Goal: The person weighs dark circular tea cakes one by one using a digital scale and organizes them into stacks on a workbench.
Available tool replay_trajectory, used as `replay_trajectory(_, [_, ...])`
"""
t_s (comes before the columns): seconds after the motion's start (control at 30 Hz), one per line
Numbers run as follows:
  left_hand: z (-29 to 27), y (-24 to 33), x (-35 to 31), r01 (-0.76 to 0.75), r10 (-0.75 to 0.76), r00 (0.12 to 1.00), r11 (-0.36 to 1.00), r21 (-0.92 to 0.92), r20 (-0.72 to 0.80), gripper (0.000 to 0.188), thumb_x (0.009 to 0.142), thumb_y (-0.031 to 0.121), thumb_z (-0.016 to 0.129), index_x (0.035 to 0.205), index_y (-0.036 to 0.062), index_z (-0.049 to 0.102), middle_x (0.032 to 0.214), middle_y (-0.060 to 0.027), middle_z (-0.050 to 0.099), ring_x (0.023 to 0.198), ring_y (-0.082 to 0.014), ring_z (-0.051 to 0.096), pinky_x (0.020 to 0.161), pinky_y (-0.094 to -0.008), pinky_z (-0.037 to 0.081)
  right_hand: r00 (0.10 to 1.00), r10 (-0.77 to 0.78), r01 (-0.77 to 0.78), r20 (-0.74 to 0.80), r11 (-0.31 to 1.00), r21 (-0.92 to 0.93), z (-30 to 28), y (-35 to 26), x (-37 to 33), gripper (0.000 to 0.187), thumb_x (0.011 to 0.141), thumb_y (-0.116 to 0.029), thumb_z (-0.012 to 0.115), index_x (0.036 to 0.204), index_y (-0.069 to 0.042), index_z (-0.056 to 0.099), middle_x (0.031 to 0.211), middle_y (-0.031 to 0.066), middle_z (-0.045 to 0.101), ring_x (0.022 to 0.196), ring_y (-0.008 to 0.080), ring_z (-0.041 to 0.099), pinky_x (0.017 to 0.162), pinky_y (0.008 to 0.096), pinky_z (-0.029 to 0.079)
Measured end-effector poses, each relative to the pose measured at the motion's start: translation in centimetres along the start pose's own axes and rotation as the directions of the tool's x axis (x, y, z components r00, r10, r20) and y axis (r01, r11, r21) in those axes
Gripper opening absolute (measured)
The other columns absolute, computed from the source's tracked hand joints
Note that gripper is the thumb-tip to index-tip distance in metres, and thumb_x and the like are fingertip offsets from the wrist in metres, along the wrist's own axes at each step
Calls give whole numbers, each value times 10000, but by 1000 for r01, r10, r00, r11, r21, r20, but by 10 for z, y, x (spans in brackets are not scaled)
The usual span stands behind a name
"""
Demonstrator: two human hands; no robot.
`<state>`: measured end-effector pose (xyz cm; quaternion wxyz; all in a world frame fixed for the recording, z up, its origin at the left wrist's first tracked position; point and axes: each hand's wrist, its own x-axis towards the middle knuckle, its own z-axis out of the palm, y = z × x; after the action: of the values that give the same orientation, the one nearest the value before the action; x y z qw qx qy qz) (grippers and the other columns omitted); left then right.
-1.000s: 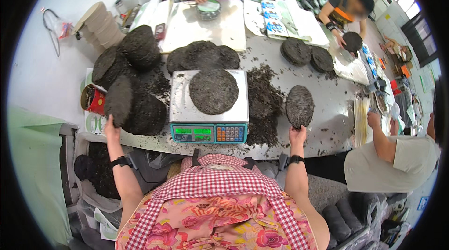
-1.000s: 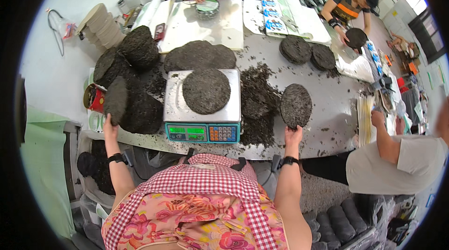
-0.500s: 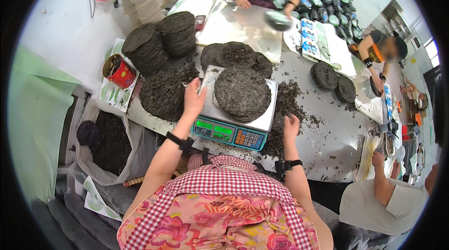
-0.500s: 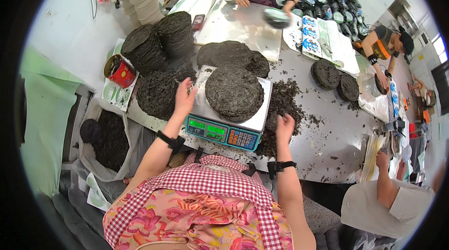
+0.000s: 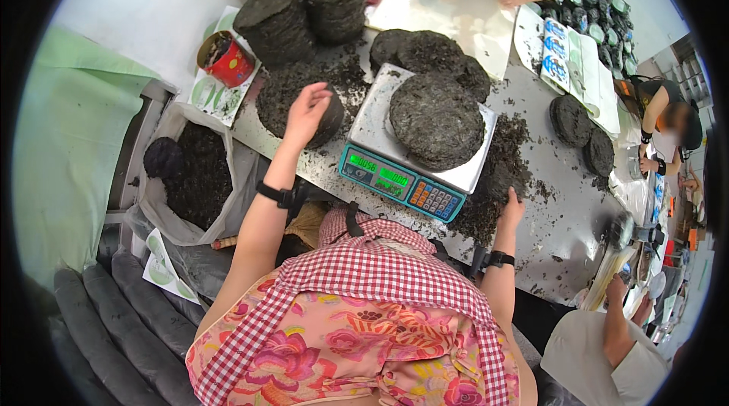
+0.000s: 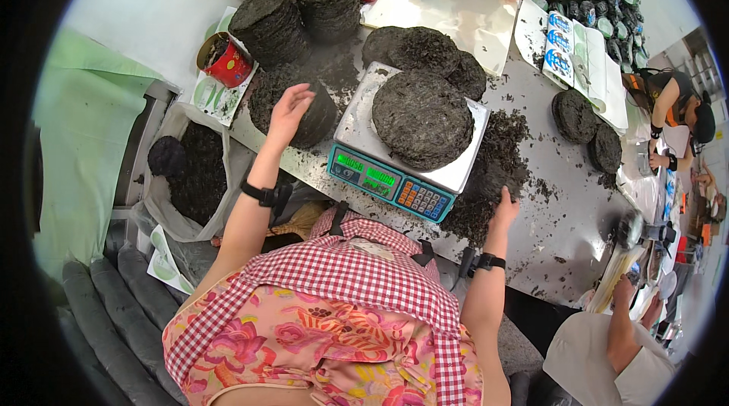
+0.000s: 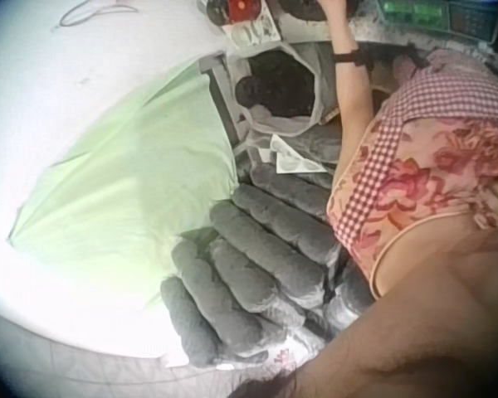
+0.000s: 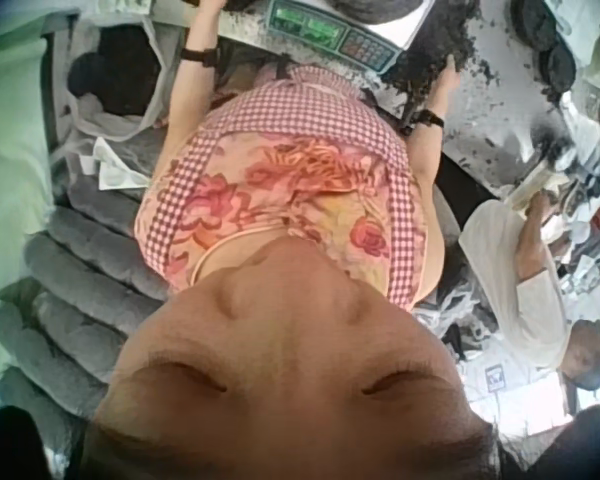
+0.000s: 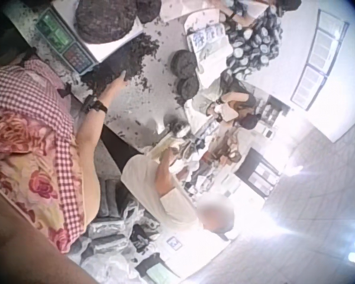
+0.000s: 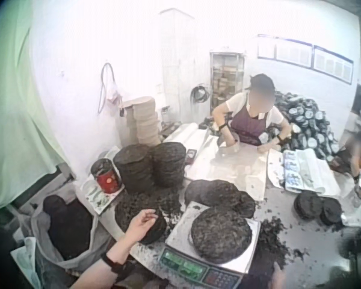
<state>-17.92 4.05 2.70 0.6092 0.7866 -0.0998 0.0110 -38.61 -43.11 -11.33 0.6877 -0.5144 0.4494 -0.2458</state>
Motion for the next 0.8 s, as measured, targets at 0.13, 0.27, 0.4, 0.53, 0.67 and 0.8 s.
replay_trajectory(0.13, [39,11,29,135,-107,978,979,-153,178,317,924,211,504,1200,55,500,1073,-55,598,999,-134,548,806,-265,417,926,-5,-52,377,989,141,12,-71,-38,284,839,-115,591,1084,17,531,976,88,614,882,216,599,747,351,493])
replay_trajectory(0.27, [106,-18,63,247,-205,952,954,-173,227,407,942,316,450,1273,81,480,1208,-56,548,1117,-144,490,881,-295,387,793,74,-10,604,994,-109,91,-103,-68,330,836,-114,620,1123,23,530,1045,71,602,904,152,573,802,283,458])
replay_trajectory(0.4, [159,-35,71,179,-112,970,929,-324,216,459,931,308,469,1275,4,465,1306,-93,475,1228,-187,402,1024,-274,268,816,-378,534,438,783,-320,117,-91,-71,571,815,-217,665,1266,19,408,1216,135,483,1061,212,509,867,310,435])
replay_trajectory(0.53, [189,-37,60,140,-24,930,946,-293,366,493,942,320,420,1319,3,394,1330,-124,443,1244,-234,392,1045,-300,252,950,-64,112,306,983,-143,71,-42,-85,722,848,-242,623,1401,-56,198,1361,163,336,1241,274,348,986,387,338])
replay_trajectory(0.67, [263,9,-4,-180,123,860,981,68,495,698,896,432,467,1388,3,220,1329,-231,389,1251,-365,349,1044,-394,273,980,-27,-35,196,951,306,70,-48,-91,600,840,-183,632,1344,-80,324,1302,94,421,1187,274,414,953,408,383])
replay_trajectory(0.8, [268,30,7,-38,21,791,999,14,612,753,880,359,535,1427,49,120,1416,-216,257,1243,-384,353,1023,-431,301,965,17,-97,260,949,301,48,-79,-15,536,779,-47,645,1260,-34,410,1215,92,502,1104,248,487,922,386,421])
